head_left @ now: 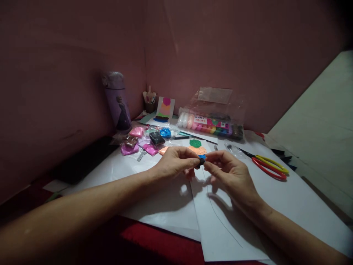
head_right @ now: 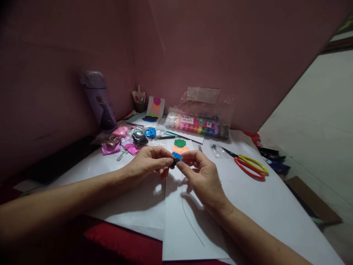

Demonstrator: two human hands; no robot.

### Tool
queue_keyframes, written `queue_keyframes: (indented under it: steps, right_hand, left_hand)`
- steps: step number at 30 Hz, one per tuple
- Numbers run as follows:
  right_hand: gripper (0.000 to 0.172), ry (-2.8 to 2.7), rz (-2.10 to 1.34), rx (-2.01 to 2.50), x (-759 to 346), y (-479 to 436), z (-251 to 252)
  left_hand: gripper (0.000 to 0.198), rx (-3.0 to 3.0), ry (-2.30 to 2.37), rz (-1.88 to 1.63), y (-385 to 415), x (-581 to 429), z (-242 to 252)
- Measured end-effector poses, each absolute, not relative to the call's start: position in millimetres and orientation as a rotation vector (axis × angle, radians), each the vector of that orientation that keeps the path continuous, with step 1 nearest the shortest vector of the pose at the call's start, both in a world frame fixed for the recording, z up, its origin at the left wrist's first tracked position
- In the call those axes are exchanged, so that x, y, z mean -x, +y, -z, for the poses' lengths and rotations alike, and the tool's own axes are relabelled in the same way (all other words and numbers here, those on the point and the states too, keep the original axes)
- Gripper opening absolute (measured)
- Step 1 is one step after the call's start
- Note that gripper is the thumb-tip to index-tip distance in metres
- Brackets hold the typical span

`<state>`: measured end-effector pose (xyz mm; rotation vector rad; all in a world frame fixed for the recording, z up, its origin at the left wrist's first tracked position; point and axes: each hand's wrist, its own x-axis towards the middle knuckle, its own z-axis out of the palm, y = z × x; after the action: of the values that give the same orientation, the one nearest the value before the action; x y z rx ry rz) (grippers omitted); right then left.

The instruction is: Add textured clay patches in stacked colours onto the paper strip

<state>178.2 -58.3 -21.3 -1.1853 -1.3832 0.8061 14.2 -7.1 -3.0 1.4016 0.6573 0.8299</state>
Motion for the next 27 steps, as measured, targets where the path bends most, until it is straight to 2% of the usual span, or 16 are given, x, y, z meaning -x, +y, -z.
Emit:
queue_keyframes:
  steps: [3,8,13,18,22,27]
  right_hand:
    - [0.024,-1.532,-0.784,1.189,-176.7,-60.6,23.5]
    - [0.01,-1.713,-0.452,1.223,-174.7,-65.1,23.0]
    - [0.005,-1.664,-0.507,1.168,-176.4,-64.3,23.3]
    - [0.005,-1.682,-0.503,1.191,-175.9,-63.9,23.8]
    - [0.006,-1.546,-0.635,1.186,-175.9,-61.7,21.0]
    - [0.012,-1.309,-0.716,1.224,-179.2,-56.0,17.9]
  left_hand:
    - [0.014,-1.388,0.659,-0.823,-7.8,-14.3,3.0]
    - [0.021,-1.362,0.62,-0.776,-8.1,-15.7,6.2]
    - [0.028,-1.387,0.592,-0.765,-6.7,-14.6,8.6]
    - [0.015,-1.39,0.632,-0.761,-7.5,-14.3,4.1]
    - [0.006,-1.371,0.743,-0.828,-9.1,-17.0,0.1]
    - [0.007,-1.339,0.713,-0.885,-4.4,-13.9,4.8]
